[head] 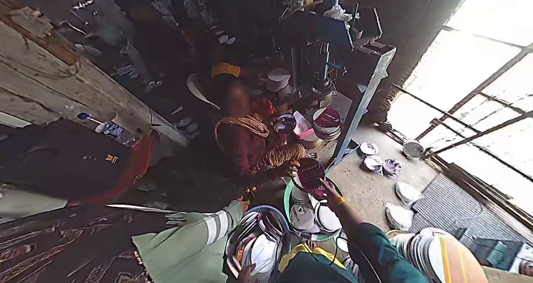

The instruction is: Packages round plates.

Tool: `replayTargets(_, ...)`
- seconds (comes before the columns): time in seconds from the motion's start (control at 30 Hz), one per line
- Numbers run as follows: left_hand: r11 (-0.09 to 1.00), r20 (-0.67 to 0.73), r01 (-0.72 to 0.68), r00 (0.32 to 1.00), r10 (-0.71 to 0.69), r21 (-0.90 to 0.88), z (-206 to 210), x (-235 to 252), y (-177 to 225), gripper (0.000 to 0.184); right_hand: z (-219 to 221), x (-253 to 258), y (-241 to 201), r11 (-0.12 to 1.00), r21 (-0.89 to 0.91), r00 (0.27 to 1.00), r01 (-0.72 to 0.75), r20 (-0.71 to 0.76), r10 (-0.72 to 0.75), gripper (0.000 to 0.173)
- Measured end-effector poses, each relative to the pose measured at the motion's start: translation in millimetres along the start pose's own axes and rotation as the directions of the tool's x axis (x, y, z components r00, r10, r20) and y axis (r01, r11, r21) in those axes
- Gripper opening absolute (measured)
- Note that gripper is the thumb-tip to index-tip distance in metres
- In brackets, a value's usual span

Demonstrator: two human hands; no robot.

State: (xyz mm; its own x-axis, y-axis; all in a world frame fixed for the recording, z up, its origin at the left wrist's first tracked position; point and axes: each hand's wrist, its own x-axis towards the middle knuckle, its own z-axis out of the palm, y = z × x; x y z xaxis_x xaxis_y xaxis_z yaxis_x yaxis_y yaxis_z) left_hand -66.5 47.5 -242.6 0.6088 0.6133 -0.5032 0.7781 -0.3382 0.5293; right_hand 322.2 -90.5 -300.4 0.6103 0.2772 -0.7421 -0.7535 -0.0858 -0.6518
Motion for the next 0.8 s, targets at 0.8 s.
replayTargets(0.8, 0.787, -0.13, -0.551, 0.79, 0.599, 0.279, -29.2, 74.9, 114.2, 0.055, 17.3, -124.6, -22.6, 0.037, -0.625, 0.609, 0.78, 0.77, 0.189, 0.036)
